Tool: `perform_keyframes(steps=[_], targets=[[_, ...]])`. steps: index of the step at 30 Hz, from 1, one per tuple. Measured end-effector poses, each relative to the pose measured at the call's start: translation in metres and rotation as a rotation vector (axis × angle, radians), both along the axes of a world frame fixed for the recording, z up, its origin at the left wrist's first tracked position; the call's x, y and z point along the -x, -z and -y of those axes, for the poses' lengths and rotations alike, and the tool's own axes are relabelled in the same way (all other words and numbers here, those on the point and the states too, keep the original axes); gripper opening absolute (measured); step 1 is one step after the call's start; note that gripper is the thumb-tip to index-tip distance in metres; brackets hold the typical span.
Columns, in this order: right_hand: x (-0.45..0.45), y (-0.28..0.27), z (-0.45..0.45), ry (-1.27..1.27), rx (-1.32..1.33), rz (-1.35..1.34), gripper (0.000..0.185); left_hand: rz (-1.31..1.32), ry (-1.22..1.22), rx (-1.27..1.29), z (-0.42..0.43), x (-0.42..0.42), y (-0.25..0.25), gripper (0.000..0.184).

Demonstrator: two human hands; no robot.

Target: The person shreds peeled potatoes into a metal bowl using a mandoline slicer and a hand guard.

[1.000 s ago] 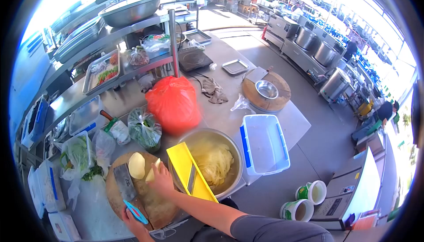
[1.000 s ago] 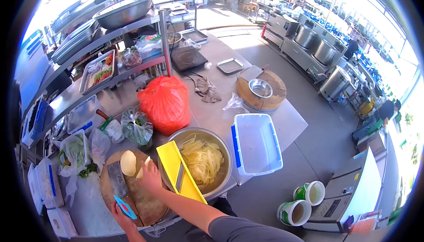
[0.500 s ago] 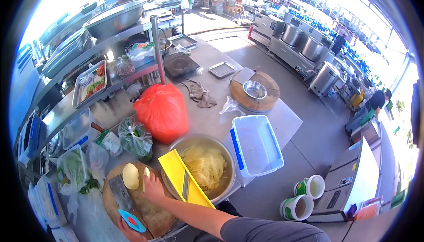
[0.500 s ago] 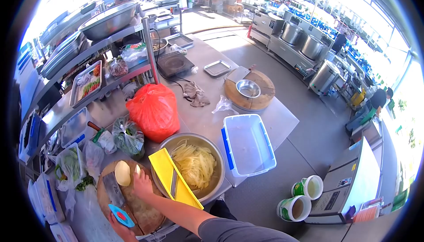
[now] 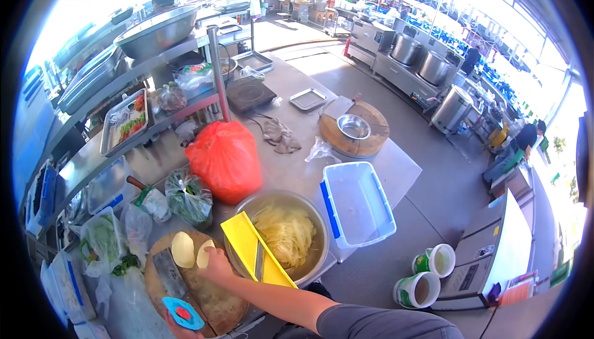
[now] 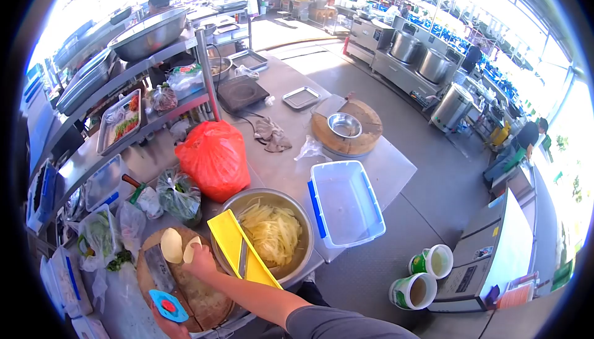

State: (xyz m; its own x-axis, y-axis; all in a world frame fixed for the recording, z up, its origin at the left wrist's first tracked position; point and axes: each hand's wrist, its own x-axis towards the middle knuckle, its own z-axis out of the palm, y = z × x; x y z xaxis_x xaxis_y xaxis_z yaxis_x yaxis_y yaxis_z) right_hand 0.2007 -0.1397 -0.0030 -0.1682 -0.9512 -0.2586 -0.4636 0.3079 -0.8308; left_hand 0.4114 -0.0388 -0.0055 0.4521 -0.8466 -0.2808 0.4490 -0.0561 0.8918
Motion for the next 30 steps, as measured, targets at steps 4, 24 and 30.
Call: perform_keyframes(steps=[4,24,30], targets=[[0.017,-0.002,-0.015,0.05,0.029,0.636,0.079,-0.175,-0.003,0.023,-0.001,0.004,-0.008,0.043],[0.104,-0.015,-0.103,0.126,-0.189,1.771,0.048,0.689,0.281,0.091,0.017,0.092,-0.023,0.039],[0.122,-0.033,-0.118,0.153,-0.219,1.584,0.052,0.68,0.29,0.105,0.02,0.093,-0.014,0.039]])
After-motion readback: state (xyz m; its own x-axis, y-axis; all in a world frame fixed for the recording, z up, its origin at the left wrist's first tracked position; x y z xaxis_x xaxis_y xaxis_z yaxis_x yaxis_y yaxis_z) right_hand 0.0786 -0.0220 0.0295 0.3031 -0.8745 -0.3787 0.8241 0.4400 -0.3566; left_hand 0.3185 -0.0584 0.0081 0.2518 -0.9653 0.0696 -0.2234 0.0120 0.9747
